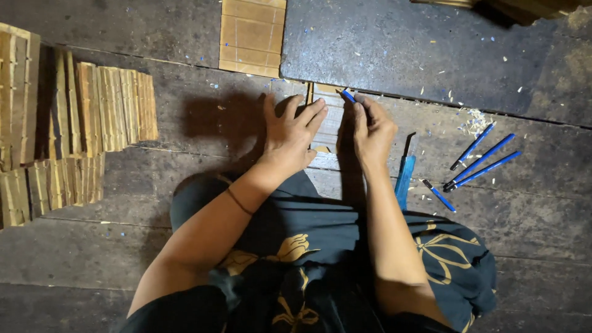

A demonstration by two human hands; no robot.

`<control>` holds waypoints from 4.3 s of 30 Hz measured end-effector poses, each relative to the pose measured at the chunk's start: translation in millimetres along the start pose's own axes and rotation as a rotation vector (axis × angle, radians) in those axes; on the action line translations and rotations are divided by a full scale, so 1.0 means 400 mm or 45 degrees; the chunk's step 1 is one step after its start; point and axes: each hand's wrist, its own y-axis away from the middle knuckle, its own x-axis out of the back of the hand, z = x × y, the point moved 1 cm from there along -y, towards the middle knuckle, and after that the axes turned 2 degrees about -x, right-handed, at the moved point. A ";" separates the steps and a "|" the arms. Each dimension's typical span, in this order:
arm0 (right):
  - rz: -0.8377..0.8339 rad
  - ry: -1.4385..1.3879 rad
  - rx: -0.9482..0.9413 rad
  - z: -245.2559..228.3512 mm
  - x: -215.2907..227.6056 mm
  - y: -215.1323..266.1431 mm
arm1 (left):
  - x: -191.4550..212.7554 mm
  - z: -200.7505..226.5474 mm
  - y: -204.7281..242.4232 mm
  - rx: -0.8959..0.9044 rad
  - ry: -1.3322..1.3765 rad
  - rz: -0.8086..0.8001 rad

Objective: Marking and cutting small wooden slats using a template, a marking pen, and a utility knife while sitting on the floor.

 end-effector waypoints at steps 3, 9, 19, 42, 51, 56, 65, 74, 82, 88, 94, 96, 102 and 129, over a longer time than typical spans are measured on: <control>-0.028 -0.026 0.089 -0.021 -0.017 -0.018 | -0.014 -0.007 -0.003 0.010 -0.019 -0.014; -0.140 0.100 0.299 -0.044 -0.062 -0.049 | -0.013 -0.007 -0.005 0.017 -0.065 -0.100; -0.286 0.274 0.503 0.058 -0.098 -0.084 | -0.012 -0.001 -0.010 0.053 -0.030 -0.137; -0.830 0.850 0.739 -0.051 0.007 -0.198 | 0.021 0.010 -0.020 0.051 -0.078 -0.215; -0.936 1.062 0.670 0.047 0.002 -0.210 | 0.008 0.009 -0.028 0.072 -0.066 -0.232; -0.922 1.088 0.741 0.024 0.021 -0.209 | 0.004 0.009 -0.026 0.076 -0.072 -0.229; -1.025 1.236 0.815 -0.093 0.025 -0.217 | -0.030 0.007 -0.039 0.076 -0.229 -0.332; -1.241 1.634 0.801 -0.156 -0.030 -0.224 | -0.002 0.013 -0.044 0.103 -0.167 -0.393; -1.564 2.203 0.836 -0.220 -0.060 -0.158 | 0.001 0.015 -0.043 0.116 -0.170 -0.460; -0.452 1.524 1.028 -0.105 0.005 -0.048 | -0.007 0.009 -0.037 0.045 -0.165 -0.263; -0.134 0.499 0.261 -0.148 0.062 0.235 | -0.051 -0.021 -0.040 0.048 -0.081 -0.142; -0.133 0.521 0.309 -0.124 0.037 0.301 | -0.056 -0.018 -0.042 0.032 -0.104 -0.037; -0.119 0.514 0.347 -0.067 -0.019 0.328 | -0.081 -0.028 -0.049 0.013 -0.103 0.024; 0.020 0.697 0.465 -0.084 -0.065 0.319 | -0.092 -0.028 -0.037 0.017 -0.171 0.166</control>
